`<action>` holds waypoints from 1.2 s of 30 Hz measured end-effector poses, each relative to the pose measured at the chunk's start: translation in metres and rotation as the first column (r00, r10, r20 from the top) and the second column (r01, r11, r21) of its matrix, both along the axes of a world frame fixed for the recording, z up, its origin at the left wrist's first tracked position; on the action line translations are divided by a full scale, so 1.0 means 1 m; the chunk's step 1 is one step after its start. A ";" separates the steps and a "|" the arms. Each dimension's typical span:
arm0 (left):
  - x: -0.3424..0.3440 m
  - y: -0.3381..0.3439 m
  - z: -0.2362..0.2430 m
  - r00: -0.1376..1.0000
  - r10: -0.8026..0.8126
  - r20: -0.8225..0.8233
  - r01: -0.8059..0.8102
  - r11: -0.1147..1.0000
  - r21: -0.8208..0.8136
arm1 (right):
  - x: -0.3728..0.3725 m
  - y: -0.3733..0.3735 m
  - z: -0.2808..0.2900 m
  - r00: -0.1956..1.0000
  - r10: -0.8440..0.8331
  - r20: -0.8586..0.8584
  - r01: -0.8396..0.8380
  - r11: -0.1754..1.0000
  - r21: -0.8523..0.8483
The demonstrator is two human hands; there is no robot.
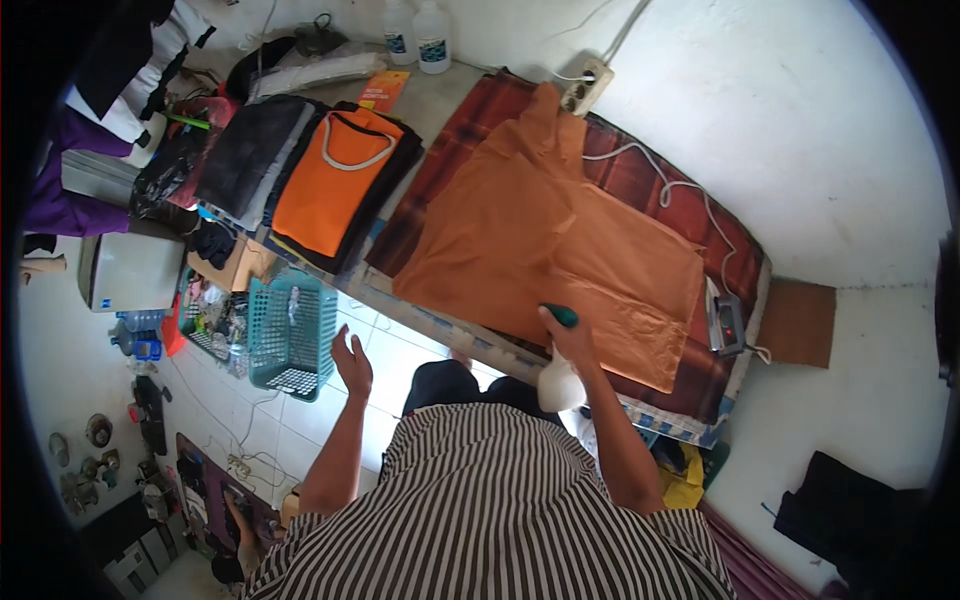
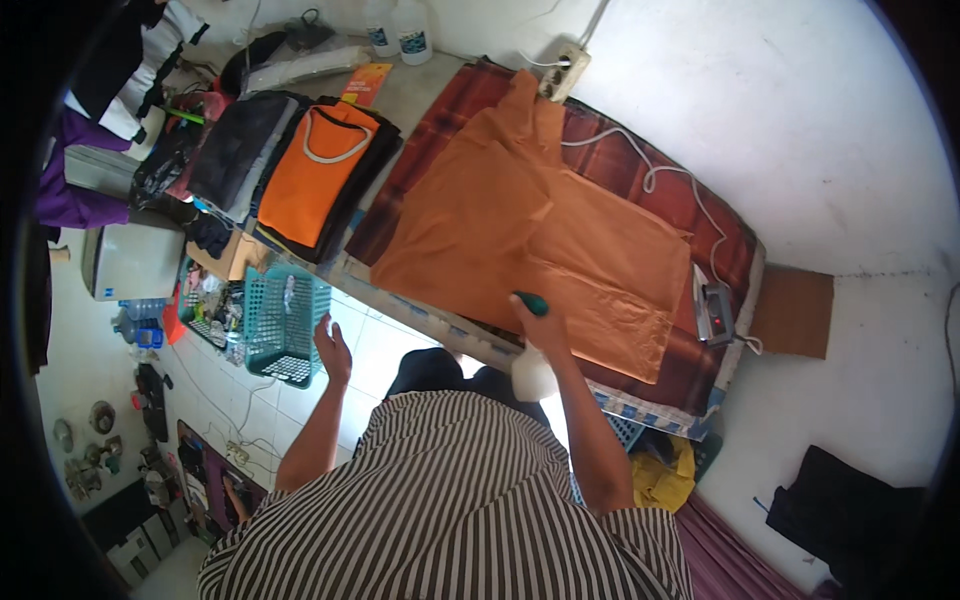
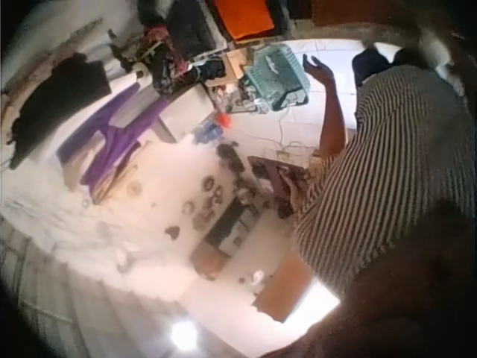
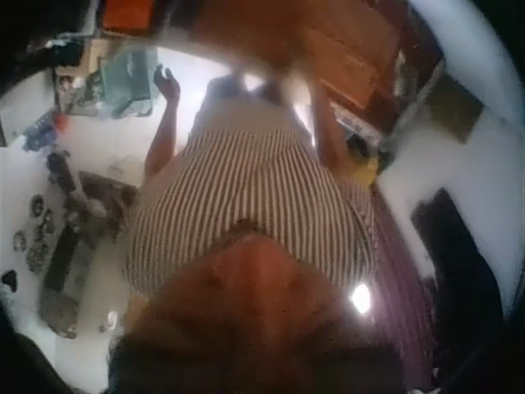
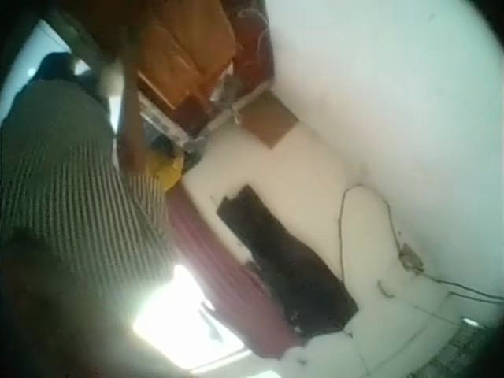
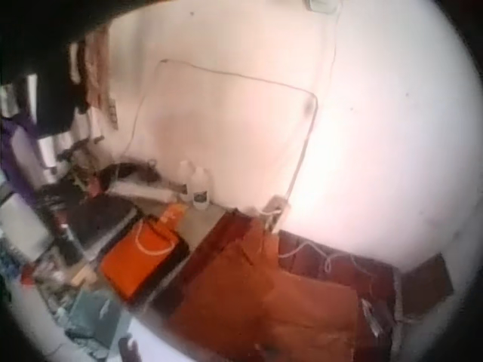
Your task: The person irons an orange t-shirt on an ironing board using an iron and a spray bottle, pressing both sides and the sleeves before folding the garment.
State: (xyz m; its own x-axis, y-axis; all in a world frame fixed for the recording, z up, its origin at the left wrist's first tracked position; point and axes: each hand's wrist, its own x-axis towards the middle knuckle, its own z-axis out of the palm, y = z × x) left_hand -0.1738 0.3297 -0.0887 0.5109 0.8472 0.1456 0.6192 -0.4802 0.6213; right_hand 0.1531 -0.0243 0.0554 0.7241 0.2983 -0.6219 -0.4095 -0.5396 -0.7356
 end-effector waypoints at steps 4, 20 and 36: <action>0.089 -0.035 0.041 0.980 -0.112 0.165 0.112 0.994 0.006 | 0.012 -0.134 -0.006 0.973 -0.229 0.028 0.231 0.970 -0.083; 0.245 -0.288 0.070 0.850 -0.388 -0.357 0.475 0.858 0.196 | 0.184 -0.290 0.080 0.668 -0.353 0.655 0.267 0.936 0.232; 0.254 -0.300 0.078 0.833 -0.367 -0.415 0.467 0.867 0.172 | 0.393 -0.261 0.022 0.103 0.211 0.972 0.183 0.957 -0.227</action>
State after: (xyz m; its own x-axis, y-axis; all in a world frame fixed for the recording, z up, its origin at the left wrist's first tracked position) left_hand 0.0803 0.0294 -0.0109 0.8646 0.4984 0.0640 0.4756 -0.8527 0.2159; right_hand 0.5457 -0.2854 0.0769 0.7370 0.3126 0.5993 0.5783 -0.7506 -0.3197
